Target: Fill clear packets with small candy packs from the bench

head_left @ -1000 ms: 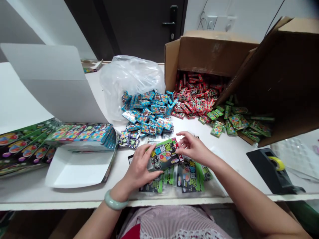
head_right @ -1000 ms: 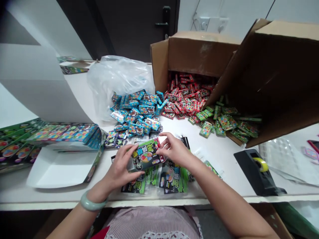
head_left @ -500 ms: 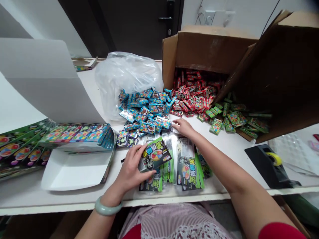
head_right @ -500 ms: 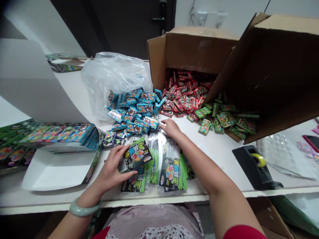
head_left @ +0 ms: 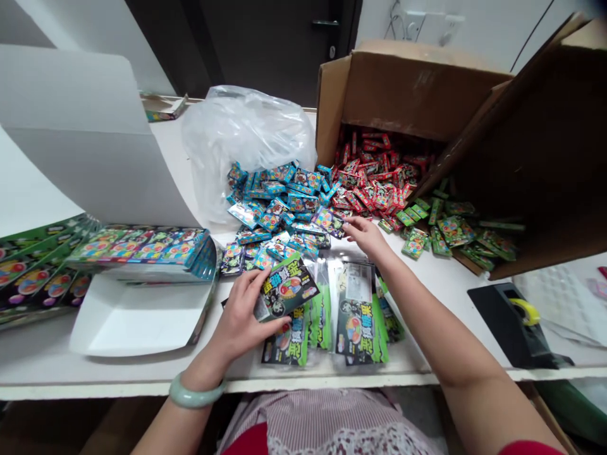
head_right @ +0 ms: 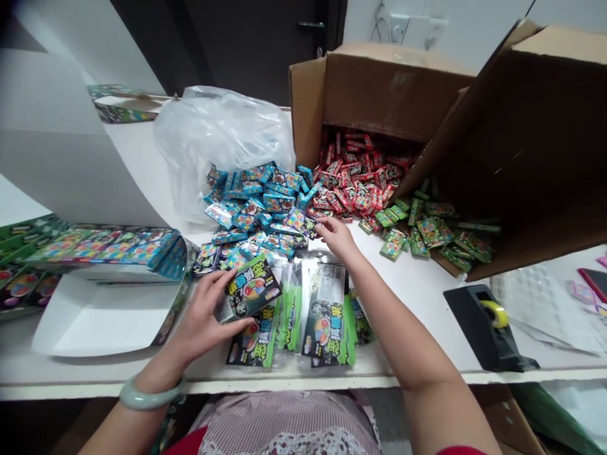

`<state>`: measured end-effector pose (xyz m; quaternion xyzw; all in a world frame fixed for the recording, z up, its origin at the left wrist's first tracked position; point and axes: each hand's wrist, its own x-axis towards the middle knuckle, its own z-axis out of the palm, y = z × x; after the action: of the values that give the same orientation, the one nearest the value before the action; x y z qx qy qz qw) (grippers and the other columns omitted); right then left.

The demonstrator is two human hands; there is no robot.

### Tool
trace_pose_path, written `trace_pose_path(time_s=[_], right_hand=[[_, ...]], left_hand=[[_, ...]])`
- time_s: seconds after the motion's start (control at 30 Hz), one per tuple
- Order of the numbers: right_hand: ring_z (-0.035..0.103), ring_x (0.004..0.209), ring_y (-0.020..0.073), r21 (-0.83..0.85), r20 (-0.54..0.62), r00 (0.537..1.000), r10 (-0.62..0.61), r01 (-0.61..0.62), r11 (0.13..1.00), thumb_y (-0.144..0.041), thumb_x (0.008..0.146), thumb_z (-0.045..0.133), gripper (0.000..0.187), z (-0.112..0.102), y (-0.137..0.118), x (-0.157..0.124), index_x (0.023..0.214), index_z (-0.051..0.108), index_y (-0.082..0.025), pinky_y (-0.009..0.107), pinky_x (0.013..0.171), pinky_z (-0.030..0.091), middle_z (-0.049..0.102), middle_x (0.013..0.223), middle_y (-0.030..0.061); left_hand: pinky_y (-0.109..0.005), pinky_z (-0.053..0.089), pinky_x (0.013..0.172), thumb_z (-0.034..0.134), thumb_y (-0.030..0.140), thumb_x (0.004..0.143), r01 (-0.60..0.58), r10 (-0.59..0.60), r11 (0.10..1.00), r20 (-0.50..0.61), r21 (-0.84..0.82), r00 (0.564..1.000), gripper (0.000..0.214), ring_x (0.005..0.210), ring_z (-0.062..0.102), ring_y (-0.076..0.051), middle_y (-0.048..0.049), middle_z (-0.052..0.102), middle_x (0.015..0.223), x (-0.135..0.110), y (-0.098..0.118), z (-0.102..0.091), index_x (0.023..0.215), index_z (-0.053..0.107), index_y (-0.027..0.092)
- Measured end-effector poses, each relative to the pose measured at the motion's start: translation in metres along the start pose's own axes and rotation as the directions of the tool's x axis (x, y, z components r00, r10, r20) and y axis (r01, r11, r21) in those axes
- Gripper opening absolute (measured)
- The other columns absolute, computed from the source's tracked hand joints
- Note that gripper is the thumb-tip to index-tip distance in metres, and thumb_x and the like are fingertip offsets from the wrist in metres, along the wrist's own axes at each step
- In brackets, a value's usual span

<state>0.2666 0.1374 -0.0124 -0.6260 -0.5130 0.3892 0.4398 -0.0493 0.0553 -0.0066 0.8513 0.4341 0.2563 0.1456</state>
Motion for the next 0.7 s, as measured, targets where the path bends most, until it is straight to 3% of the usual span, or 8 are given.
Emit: trace_pose_path(time_s=[0.13,0.23,0.3,0.4,0.53,0.6,0.7], right_hand=[[0.063,0.067,0.0136,0.261,0.065,0.995,0.080,-0.094,0.961,-0.037,0.068,0.067,0.030,-0.025,-0.016,-0.043,0.090,0.056,-0.021,0.028,0.063,0.050,0.063,0.077,-0.0007],[0.062,0.069,0.0140,0.389,0.135,0.984,0.112,-0.157,0.908,-0.029,0.062,0.072,0.043,-0.033,-0.028,-0.073,0.101,0.054,-0.025,0.029,0.065,0.051,0.061,0.078,-0.0037],[0.060,0.070,0.0136,0.362,0.089,0.992,0.092,-0.118,0.925,-0.029,0.062,0.073,0.040,-0.031,-0.033,-0.089,0.098,0.056,-0.024,0.029,0.066,0.051,0.059,0.076,-0.0039],[0.057,0.070,0.0133,0.294,-0.068,0.997,0.046,-0.024,0.955,-0.034,0.065,0.071,0.024,-0.020,-0.036,-0.104,0.081,0.058,-0.021,0.029,0.068,0.049,0.059,0.075,-0.0015],[0.058,0.079,0.0157,0.306,-0.216,0.976,0.030,0.038,0.951,-0.037,0.066,0.072,0.026,-0.003,-0.031,-0.116,0.078,0.055,-0.021,0.032,0.074,0.049,0.061,0.085,0.0017],[0.058,0.079,0.0161,0.255,-0.171,0.985,0.011,0.033,0.966,-0.037,0.067,0.072,0.026,0.001,-0.027,-0.120,0.075,0.053,-0.021,0.032,0.075,0.048,0.060,0.084,0.0019],[0.055,0.071,0.0145,0.143,0.025,0.999,0.022,-0.025,0.989,-0.037,0.069,0.071,0.027,0.000,-0.026,-0.123,0.080,0.053,-0.021,0.031,0.067,0.047,0.058,0.079,0.0005]], left_hand=[[-0.049,0.045,0.098,0.074,0.046,0.072,-0.028,0.029,0.999,-0.040,0.030,0.999,0.087,0.115,0.048,-0.031,-0.0113,0.045,0.124,0.004,0.003,0.002,0.144,0.029,0.026],[-0.050,0.045,0.099,0.074,0.046,0.072,-0.046,0.049,0.998,-0.059,0.044,0.997,0.088,0.115,0.048,-0.032,-0.0119,0.045,0.125,0.008,0.009,0.006,0.145,0.028,0.025],[-0.050,0.044,0.099,0.075,0.045,0.072,-0.075,0.077,0.996,-0.056,0.044,0.995,0.089,0.116,0.047,-0.032,-0.0124,0.044,0.126,0.010,0.014,0.008,0.145,0.028,0.025],[-0.050,0.043,0.101,0.076,0.043,0.071,-0.114,0.115,0.993,-0.044,0.033,0.992,0.092,0.118,0.046,-0.032,-0.0133,0.044,0.127,0.011,0.021,0.012,0.145,0.027,0.023],[-0.051,0.042,0.102,0.077,0.041,0.070,-0.104,0.105,0.994,-0.059,0.024,0.993,0.092,0.120,0.044,-0.033,-0.0135,0.043,0.129,0.011,0.026,0.016,0.145,0.027,0.023],[-0.051,0.042,0.100,0.078,0.042,0.069,-0.088,0.091,0.996,-0.088,0.031,0.992,0.093,0.118,0.045,-0.033,-0.0136,0.044,0.127,0.010,0.027,0.015,0.145,0.027,0.023],[-0.051,0.043,0.099,0.078,0.044,0.069,-0.116,0.120,0.992,-0.084,0.054,0.989,0.094,0.116,0.046,-0.033,-0.0141,0.044,0.125,0.009,0.026,0.013,0.145,0.027,0.021]])
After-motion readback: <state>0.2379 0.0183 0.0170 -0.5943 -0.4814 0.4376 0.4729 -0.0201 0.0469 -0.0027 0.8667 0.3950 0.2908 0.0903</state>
